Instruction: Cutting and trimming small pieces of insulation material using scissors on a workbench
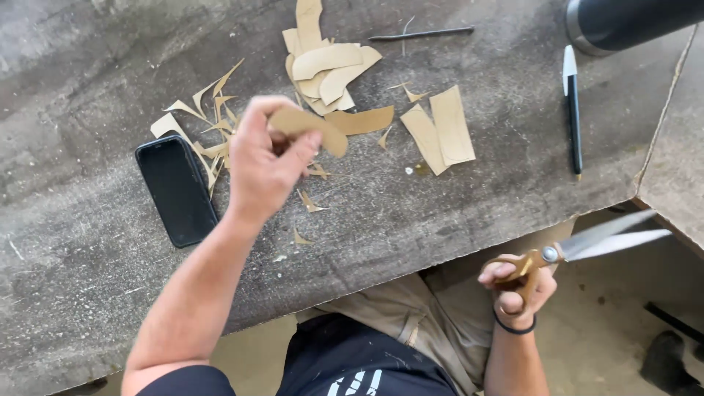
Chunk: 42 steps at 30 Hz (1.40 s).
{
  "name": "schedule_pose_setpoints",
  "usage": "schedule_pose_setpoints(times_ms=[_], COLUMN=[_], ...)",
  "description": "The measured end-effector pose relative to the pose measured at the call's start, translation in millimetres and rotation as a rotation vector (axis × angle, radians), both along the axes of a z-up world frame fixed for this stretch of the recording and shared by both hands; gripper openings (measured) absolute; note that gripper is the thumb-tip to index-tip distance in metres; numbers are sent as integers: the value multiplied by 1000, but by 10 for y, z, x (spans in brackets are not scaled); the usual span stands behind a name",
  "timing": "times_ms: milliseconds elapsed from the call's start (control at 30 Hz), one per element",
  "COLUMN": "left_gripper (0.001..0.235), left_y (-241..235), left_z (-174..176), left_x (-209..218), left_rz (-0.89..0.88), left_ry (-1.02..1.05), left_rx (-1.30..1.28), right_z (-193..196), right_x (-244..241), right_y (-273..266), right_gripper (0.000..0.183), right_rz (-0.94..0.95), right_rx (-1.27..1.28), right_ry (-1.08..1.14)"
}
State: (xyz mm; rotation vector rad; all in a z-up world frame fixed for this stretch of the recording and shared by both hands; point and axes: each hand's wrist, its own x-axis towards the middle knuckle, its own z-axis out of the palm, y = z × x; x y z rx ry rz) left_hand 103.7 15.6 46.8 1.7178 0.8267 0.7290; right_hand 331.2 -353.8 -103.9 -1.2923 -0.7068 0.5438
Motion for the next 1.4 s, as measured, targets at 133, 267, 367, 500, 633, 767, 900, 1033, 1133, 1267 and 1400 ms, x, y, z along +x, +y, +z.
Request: schedule_pose_setpoints(times_ms=[133, 267, 367, 500, 633, 767, 900, 1033, 1133, 1267, 1400], left_gripper=[52, 60, 59, 61, 65, 61, 59, 51, 56, 65, 64], left_y=[275, 93, -322, -631, -168, -11, -161, -81, 127, 170, -16], left_z=[-100, -210, -424, -363, -497, -363, -403, -344, -244, -106, -100], left_x=[332, 264, 1, -359, -762, -748, -301, 334, 664, 1055, 1438], left_rz=[42, 5, -229, -438, -246, -130, -216, -257, -257, -494, -738], left_ry=[386, 411, 444, 709, 844, 822, 681, 583, 616, 624, 805], left_rx=[412, 872, 988, 1042, 1018, 1080, 981, 1127, 1209, 1167, 1212], right_z=[179, 156, 77, -59, -17, -6, 98, 46, 70, 99, 165], right_x=[94, 197, 226, 258, 274, 236, 227, 224, 204, 170, 182], right_y=[34, 85, 32, -85, -30, -1, 65, 53, 75, 97, 61], right_gripper=[60, 54, 54, 56, 54, 52, 52, 54, 55, 52, 52], right_rz=[-7, 75, 97, 115, 143, 100, 64, 32, 19, -10, -27], right_rx=[-67, 135, 262, 288, 297, 305, 277, 227, 214, 233, 41], right_ry=[41, 198, 297, 385, 368, 358, 338, 319, 313, 344, 392])
